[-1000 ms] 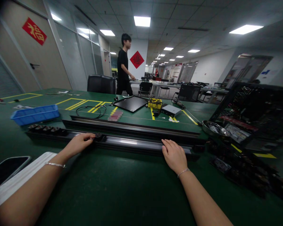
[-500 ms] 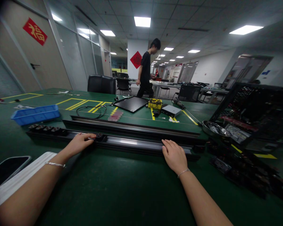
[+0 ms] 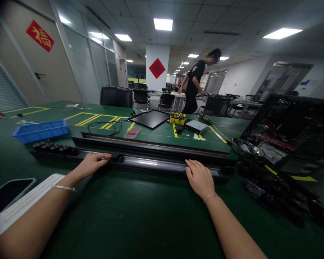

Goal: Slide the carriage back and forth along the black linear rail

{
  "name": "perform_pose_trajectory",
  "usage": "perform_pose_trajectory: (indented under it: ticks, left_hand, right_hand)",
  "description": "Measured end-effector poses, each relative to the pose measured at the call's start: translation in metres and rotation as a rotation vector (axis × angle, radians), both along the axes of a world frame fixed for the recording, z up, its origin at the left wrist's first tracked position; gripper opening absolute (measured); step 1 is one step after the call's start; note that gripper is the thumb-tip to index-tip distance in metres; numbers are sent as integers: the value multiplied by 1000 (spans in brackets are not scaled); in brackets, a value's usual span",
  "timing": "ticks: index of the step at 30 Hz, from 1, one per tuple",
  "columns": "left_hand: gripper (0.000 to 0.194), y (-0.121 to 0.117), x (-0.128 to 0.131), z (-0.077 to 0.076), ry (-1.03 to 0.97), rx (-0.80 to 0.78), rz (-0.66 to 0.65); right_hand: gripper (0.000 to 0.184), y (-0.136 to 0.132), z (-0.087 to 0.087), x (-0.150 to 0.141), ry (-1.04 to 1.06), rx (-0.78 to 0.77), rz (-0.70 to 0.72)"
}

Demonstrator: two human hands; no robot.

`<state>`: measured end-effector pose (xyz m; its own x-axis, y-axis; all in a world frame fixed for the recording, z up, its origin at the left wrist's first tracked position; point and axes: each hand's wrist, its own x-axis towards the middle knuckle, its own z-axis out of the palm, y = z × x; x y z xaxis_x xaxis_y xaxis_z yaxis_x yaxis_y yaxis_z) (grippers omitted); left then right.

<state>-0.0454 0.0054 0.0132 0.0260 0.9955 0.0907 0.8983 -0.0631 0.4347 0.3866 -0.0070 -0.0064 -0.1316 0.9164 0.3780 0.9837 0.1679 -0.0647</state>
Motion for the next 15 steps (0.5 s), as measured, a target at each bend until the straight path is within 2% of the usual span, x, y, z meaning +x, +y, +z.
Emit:
perform_pose_trajectory:
  ticks: [15]
  left_hand:
    - [36,0,1,1,27,-41,-41]
  right_hand:
    - [45,1,0,1,-2,-10,6]
